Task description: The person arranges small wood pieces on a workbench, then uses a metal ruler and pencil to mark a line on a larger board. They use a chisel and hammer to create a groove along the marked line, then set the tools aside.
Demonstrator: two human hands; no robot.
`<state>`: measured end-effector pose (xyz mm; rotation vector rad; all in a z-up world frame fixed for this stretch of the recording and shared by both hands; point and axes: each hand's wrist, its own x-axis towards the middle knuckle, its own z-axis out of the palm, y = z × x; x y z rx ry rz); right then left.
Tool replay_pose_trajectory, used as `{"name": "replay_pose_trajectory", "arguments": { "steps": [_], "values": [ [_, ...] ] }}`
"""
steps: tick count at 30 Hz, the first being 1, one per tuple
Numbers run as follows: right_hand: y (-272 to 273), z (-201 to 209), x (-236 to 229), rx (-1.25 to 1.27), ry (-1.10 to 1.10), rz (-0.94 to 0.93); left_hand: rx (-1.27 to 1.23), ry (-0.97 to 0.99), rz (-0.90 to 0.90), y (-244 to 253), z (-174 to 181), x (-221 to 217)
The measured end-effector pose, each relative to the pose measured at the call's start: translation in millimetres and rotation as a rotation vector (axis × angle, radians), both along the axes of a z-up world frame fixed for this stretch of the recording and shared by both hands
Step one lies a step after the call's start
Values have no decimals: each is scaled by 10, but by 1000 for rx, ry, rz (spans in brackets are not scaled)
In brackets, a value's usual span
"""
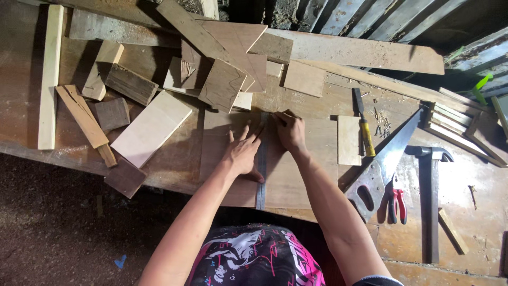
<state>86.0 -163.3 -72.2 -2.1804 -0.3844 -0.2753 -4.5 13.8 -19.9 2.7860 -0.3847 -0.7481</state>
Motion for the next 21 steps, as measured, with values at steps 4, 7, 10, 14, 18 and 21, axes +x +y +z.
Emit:
{"name": "replay_pose_trajectory", "arguments": {
  "steps": [4,7,10,14,18,21],
  "values": [
    [-13,2,-15,2,-31,37,32,-48,-20,-38,41,23],
    [3,5,-5,-2,-61,44,77,143,7,-52,-12,52],
    [-10,19,-24,-27,-60,70,95,150,7,-38,-158,31],
    [-38,95,-15,-94,-84,142,88,-78,-60,-20,-261,40],
    [-42,153,30,-207,-106,258,59,17,-21,-20,-47,21],
    [0,145,90,-301,-73,277,77,66,-37,-40,240,22]
  ]
}}
